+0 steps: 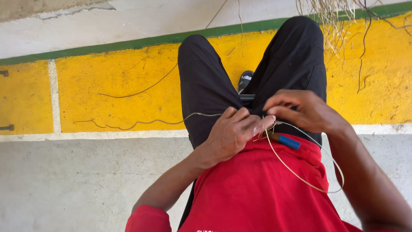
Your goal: The recorder is weaving a small basket or mat using dry plant fibers.
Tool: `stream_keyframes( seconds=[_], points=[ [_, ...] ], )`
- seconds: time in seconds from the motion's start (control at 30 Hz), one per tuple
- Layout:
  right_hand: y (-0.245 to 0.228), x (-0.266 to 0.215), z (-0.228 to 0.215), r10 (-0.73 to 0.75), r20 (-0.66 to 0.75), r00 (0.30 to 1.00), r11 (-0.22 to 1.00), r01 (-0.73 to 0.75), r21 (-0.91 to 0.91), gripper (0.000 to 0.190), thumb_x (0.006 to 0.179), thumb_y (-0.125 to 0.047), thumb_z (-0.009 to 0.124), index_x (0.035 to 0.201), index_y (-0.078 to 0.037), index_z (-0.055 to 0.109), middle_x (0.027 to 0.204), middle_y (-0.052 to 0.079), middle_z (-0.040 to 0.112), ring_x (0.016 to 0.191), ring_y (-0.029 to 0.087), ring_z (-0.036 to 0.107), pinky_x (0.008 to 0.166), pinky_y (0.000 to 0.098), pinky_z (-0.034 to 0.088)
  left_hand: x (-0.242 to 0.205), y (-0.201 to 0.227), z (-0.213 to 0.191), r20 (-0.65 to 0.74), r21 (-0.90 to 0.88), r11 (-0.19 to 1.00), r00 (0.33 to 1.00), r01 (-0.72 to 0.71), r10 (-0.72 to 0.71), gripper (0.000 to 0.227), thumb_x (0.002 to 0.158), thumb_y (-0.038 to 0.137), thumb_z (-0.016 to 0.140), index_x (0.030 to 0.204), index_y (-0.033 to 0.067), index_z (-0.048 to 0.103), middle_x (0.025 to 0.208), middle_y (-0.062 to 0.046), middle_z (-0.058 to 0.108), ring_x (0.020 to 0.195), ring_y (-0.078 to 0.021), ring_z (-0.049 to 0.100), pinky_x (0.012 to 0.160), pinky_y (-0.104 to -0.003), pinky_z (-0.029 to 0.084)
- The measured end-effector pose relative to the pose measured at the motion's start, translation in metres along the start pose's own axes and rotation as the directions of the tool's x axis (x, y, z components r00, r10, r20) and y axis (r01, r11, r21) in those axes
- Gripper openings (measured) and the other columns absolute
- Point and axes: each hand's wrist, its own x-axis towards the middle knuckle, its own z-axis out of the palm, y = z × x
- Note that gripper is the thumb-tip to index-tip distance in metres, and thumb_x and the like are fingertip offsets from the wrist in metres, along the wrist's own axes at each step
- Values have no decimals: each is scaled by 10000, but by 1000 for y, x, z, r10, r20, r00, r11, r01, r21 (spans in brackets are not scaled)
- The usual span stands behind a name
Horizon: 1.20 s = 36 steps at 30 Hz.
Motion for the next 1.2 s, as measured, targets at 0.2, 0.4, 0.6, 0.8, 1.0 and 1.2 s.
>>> stream_keyframes(
  seconds=[0.2,0.4,0.6,0.8,1.0,1.2],
  points=[
    [-4,19,2,-78,503,861,989,130,-68,151,884,-142,715,1014,-65,708,886,15,740,805,128,702,734,293,556,-21,7,14,-60,-66,997,997,38,-42,447,1094,151,614,1530,163,518,1085,54,694,973,-119,566,913,-302,416],
    [61,49,-18,-103,170,980,952,47,303,90,1004,-137,639,1027,-51,631,931,25,655,818,112,638,751,276,558,-18,10,12,-137,-30,998,989,-63,59,463,1069,154,611,1519,132,503,1303,37,723,998,-122,584,897,-291,403],
    [32,20,-24,-24,-105,994,975,46,217,103,1055,-115,668,1060,-30,610,982,42,671,917,118,665,843,269,566,-20,7,11,-198,-5,1000,980,-20,19,535,1084,128,637,1567,99,408,1324,19,720,1017,-134,595,905,-303,400],
    [14,-50,32,-231,187,955,971,213,110,286,847,-97,764,1125,-67,705,1099,67,701,1053,210,660,921,348,553,-35,16,15,-194,-96,995,981,-20,1,469,1070,114,677,1494,92,476,1268,24,714,1042,-121,612,925,-301,427],
    [28,-55,38,-176,95,980,975,160,156,170,881,-78,736,1047,-111,754,1045,34,727,1022,182,684,897,341,571,-37,8,-3,-240,-54,997,969,52,-63,211,995,178,737,1186,130,661,1091,42,694,948,-128,601,866,-311,440],
    [27,-48,35,-272,121,955,961,264,78,179,894,-101,721,1072,-111,737,1053,23,731,1020,186,687,911,354,570,-27,-3,3,-224,-17,999,973,48,-50,186,964,184,735,1126,119,672,1054,23,695,937,-148,582,855,-332,434]
  ],
)
